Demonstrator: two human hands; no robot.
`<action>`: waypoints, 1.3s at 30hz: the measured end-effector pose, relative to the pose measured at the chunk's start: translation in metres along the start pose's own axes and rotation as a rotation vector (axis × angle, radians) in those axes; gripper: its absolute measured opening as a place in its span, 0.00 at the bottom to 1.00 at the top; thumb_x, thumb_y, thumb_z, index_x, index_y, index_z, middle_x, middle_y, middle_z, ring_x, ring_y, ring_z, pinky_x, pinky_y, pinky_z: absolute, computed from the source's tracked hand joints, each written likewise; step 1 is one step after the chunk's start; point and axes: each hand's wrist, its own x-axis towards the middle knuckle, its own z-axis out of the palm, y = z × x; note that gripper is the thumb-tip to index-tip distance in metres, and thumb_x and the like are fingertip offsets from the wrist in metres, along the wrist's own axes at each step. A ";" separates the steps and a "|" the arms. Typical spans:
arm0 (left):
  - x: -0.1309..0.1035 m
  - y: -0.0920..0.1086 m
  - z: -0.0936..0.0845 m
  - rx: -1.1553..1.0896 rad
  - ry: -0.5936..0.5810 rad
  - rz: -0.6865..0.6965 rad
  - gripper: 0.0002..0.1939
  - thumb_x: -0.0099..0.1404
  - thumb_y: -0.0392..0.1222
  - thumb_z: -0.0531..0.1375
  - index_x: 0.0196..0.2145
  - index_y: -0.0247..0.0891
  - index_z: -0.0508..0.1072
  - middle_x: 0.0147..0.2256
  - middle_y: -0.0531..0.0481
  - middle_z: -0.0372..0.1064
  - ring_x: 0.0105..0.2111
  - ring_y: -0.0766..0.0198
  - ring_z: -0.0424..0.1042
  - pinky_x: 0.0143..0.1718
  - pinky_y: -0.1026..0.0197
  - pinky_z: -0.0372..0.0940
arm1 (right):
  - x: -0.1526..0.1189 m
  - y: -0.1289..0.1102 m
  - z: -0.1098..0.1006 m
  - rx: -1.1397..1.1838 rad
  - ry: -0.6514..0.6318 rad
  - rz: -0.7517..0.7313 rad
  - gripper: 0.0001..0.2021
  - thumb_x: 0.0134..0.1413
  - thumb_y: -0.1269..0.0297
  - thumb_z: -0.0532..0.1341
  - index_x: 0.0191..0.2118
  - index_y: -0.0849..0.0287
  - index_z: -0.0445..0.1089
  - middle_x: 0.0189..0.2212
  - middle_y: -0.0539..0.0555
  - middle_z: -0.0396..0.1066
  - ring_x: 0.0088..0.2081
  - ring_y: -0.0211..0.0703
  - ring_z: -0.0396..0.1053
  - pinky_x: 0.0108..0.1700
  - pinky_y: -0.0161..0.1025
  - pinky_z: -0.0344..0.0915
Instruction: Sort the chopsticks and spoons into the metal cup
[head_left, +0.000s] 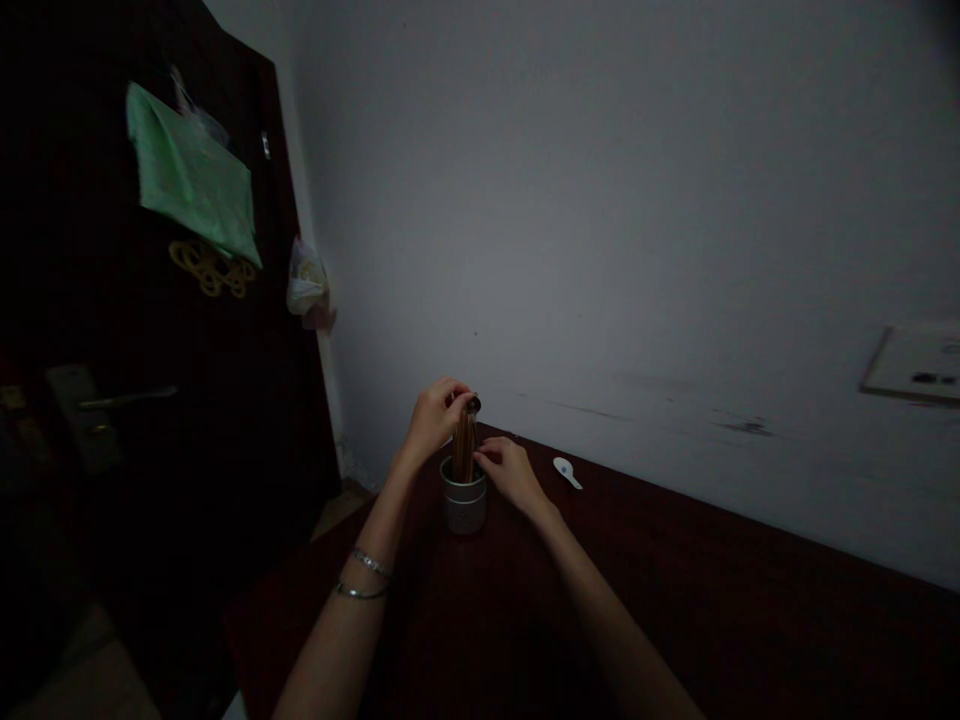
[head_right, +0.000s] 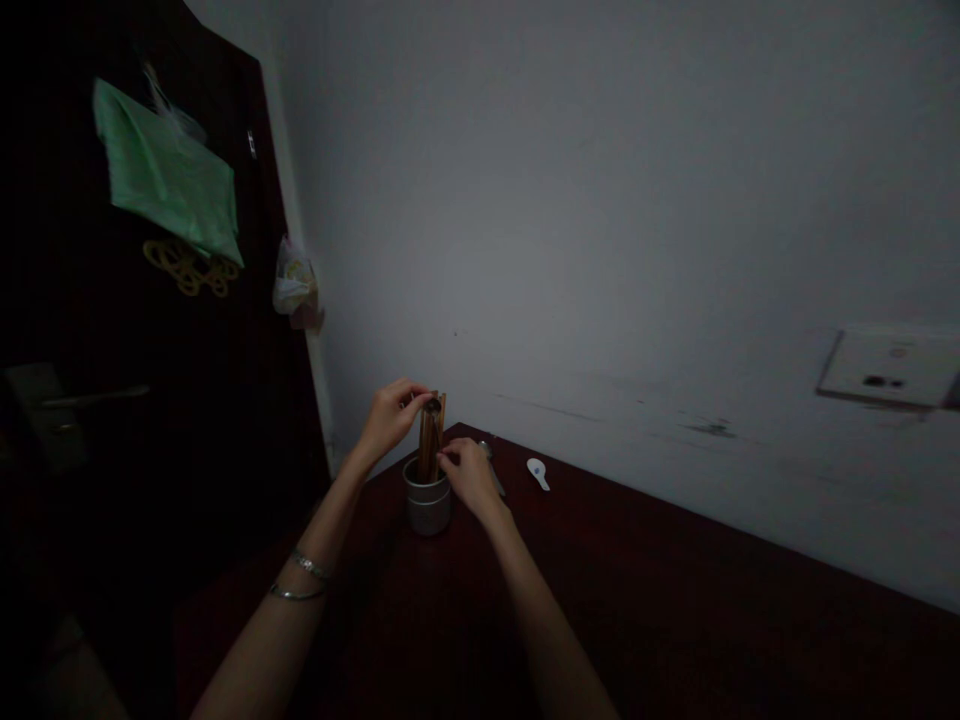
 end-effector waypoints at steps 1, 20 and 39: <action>0.001 0.002 -0.002 -0.002 0.007 0.004 0.07 0.60 0.38 0.55 0.27 0.35 0.71 0.27 0.51 0.67 0.26 0.68 0.62 0.30 0.66 0.57 | 0.001 -0.001 -0.001 -0.003 0.007 -0.015 0.08 0.50 0.66 0.58 0.33 0.63 0.74 0.39 0.59 0.71 0.43 0.44 0.67 0.47 0.38 0.60; -0.003 -0.062 0.003 -0.080 0.283 -0.585 0.22 0.54 0.36 0.55 0.48 0.35 0.63 0.36 0.46 0.66 0.31 0.65 0.67 0.29 0.64 0.63 | 0.019 -0.020 -0.084 0.534 0.424 0.261 0.14 0.49 0.57 0.57 0.33 0.66 0.71 0.32 0.58 0.74 0.32 0.42 0.71 0.32 0.36 0.70; -0.037 -0.104 0.056 -0.625 -0.127 -1.076 0.08 0.59 0.39 0.52 0.36 0.33 0.66 0.28 0.46 0.69 0.22 0.69 0.68 0.26 0.66 0.64 | -0.092 0.095 -0.124 0.463 -0.008 1.008 0.13 0.50 0.71 0.59 0.17 0.64 0.64 0.16 0.53 0.69 0.17 0.33 0.67 0.22 0.27 0.66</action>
